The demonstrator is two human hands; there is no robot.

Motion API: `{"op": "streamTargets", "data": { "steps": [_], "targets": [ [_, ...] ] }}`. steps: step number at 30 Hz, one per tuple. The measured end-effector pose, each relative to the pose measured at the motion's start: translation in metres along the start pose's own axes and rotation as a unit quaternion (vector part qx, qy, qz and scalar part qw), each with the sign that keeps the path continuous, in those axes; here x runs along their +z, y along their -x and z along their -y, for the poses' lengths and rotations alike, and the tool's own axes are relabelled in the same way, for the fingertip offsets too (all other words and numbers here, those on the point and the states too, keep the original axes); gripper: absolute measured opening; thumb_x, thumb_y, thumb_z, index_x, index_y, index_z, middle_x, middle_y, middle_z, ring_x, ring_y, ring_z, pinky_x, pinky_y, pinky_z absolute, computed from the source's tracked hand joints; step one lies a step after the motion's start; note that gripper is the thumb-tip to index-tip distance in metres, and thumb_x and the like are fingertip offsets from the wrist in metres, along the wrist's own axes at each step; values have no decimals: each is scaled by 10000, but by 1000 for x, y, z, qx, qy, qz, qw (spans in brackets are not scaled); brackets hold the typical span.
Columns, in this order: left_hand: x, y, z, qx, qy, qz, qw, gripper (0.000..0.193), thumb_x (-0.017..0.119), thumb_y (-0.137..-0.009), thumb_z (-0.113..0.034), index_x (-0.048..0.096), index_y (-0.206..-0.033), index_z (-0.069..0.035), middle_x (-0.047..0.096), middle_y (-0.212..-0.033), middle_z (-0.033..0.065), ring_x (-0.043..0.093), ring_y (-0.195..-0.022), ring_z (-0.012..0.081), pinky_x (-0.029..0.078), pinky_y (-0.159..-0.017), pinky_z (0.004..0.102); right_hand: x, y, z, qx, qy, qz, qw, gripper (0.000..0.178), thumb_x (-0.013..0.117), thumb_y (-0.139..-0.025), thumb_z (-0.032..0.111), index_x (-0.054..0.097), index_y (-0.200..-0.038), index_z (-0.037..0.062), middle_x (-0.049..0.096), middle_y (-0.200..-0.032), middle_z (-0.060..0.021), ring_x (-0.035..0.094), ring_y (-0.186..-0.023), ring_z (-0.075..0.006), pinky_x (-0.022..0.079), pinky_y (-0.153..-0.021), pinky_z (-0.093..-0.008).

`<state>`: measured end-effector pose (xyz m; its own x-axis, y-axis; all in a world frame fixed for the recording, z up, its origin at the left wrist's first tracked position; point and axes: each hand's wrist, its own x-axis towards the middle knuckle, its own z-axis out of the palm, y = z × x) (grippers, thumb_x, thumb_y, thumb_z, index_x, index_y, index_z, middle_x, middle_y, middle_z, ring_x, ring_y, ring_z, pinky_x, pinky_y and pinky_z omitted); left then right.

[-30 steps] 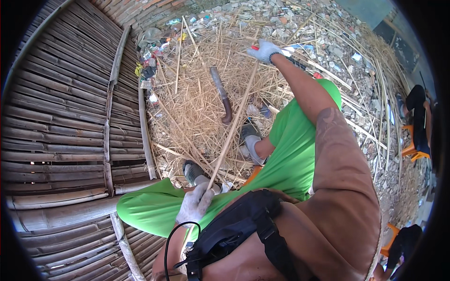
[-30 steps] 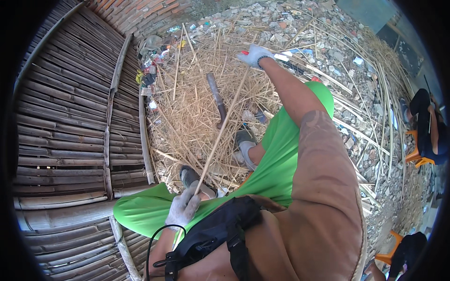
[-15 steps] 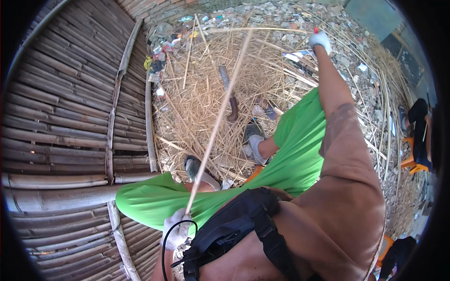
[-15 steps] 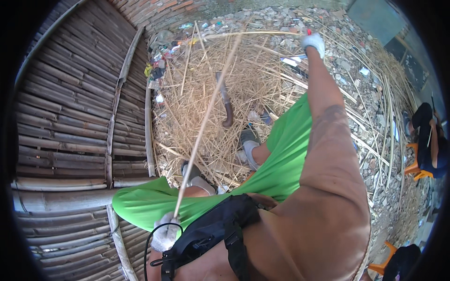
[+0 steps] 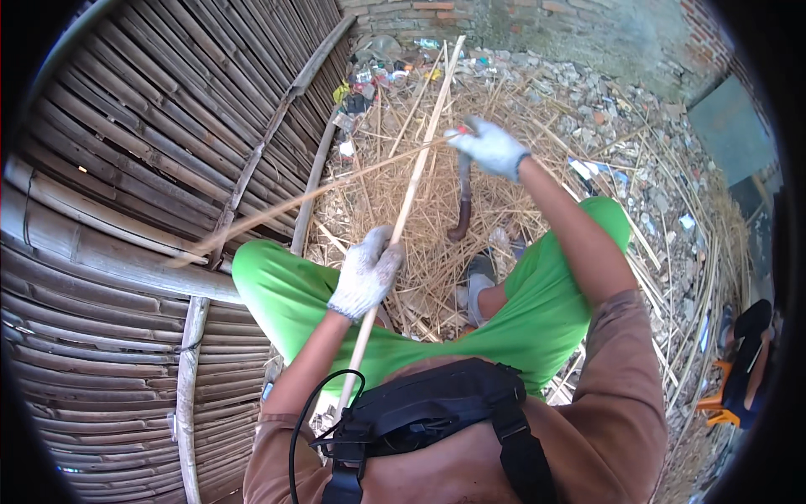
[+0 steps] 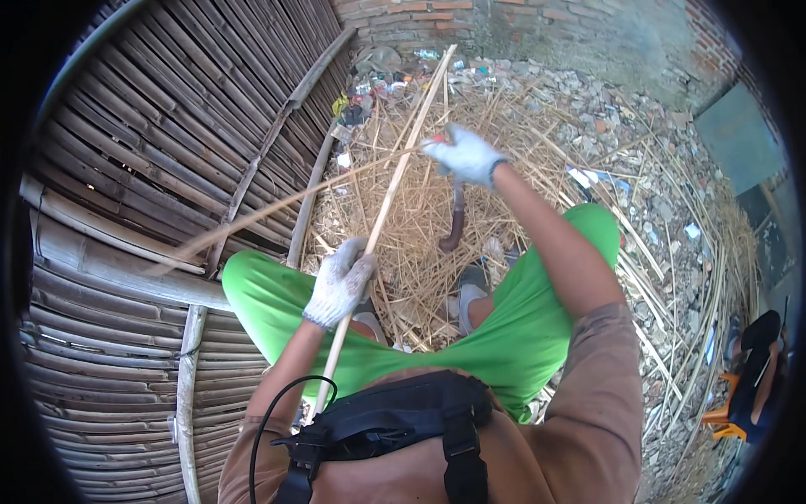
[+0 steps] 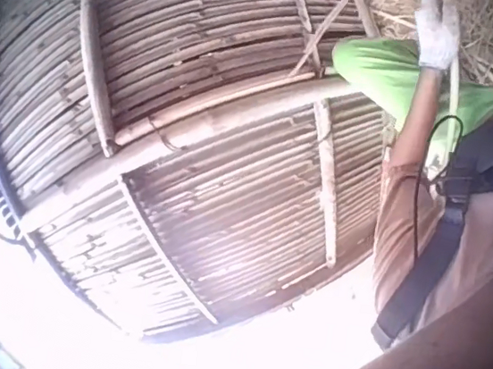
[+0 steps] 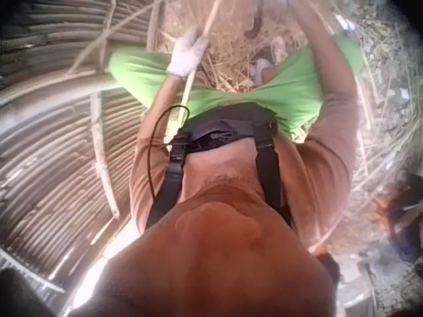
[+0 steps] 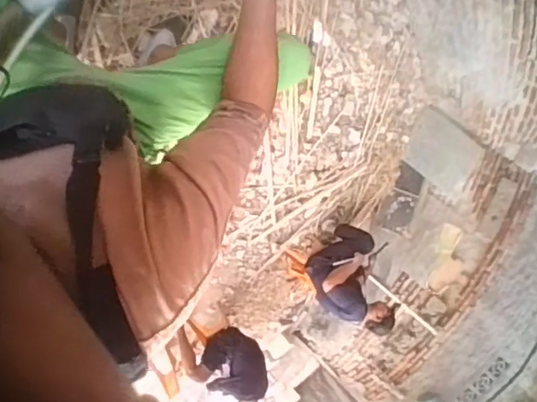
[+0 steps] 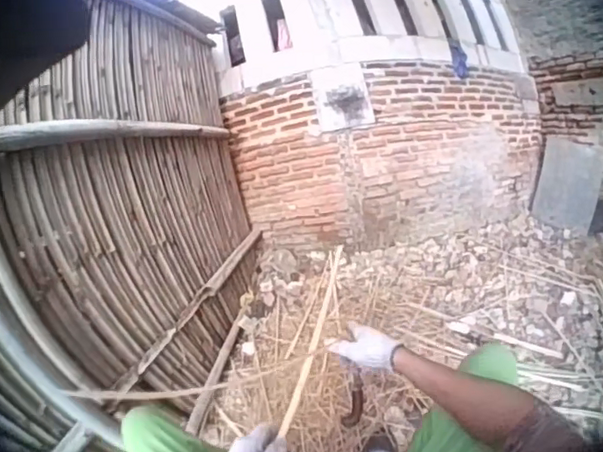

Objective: The person strips layers from a bamboo pole using a small knife and then uses a larger knife to continue the process.

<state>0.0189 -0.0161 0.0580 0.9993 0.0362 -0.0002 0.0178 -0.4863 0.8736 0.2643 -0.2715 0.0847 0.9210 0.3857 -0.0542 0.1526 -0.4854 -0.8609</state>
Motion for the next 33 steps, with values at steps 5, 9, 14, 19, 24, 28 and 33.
{"op": "streamTargets", "data": {
  "steps": [5, 9, 14, 19, 24, 28, 33],
  "targets": [
    [22, -13, -25, -11, 118, 36, 992, 325, 575, -1104, -148, 598, -1373, 33, 669, -812, 40, 604, -586, 99, 510, -540, 263, 34, -16, 6, 26, -137, -5, 990, 463, 774, -1012, 439, 656, -1189, 28, 707, -846, -67, 668, -691, -152, 506, -556, -332],
    [8, 1, -22, -65, 349, 85, 931, 346, 561, -1134, -226, 604, -1359, 33, 679, -871, 54, 579, -551, 125, 497, -515, 264, 33, -19, 41, 24, -229, -75, 970, 308, 751, -1027, 363, 676, -1017, 64, 603, -686, 0, 543, -510, -122, 445, -471, -335],
    [-12, 24, -15, -95, 440, 120, 885, 382, 558, -1149, -275, 601, -1339, 54, 593, -789, 22, 493, -497, 101, 433, -457, 252, -16, -51, 40, -6, -172, 10, 985, 461, 790, -973, 493, 682, -1068, 55, 663, -726, -38, 603, -554, -146, 478, -508, -359],
    [-10, 34, 7, -87, 451, 91, 883, 339, 564, -1150, -236, 605, -1318, 56, 575, -756, 8, 459, -452, 86, 398, -415, 247, -79, -74, -3, 69, 355, 2, 932, 623, 810, -854, 620, 830, -956, 6, 803, -848, -140, 723, -667, -257, 582, -675, -435],
    [1, 26, 20, -66, 468, 76, 878, 299, 596, -1138, -220, 620, -1288, 38, 577, -741, 1, 477, -448, 93, 401, -401, 260, -183, -56, -50, 217, 412, -2, 885, 502, 837, -811, 514, 830, -878, 17, 799, -833, -127, 695, -649, -239, 575, -645, -433],
    [4, 28, 15, -70, 482, 89, 869, 302, 591, -1135, -210, 610, -1299, 44, 583, -751, 1, 485, -454, 93, 415, -402, 262, -287, -12, -32, 257, 449, -60, 854, 453, 897, -793, 462, 803, -836, 21, 763, -747, -111, 643, -551, -210, 520, -546, -417],
    [-18, 39, 26, -50, 520, 80, 849, 301, 616, -1132, -230, 616, -1314, 9, 588, -774, 1, 502, -488, 90, 416, -423, 259, -245, -8, 8, 246, 364, -77, 895, 507, 882, -861, 462, 778, -996, -16, 756, -865, -106, 740, -735, -222, 584, -570, -395]
  ]
}}
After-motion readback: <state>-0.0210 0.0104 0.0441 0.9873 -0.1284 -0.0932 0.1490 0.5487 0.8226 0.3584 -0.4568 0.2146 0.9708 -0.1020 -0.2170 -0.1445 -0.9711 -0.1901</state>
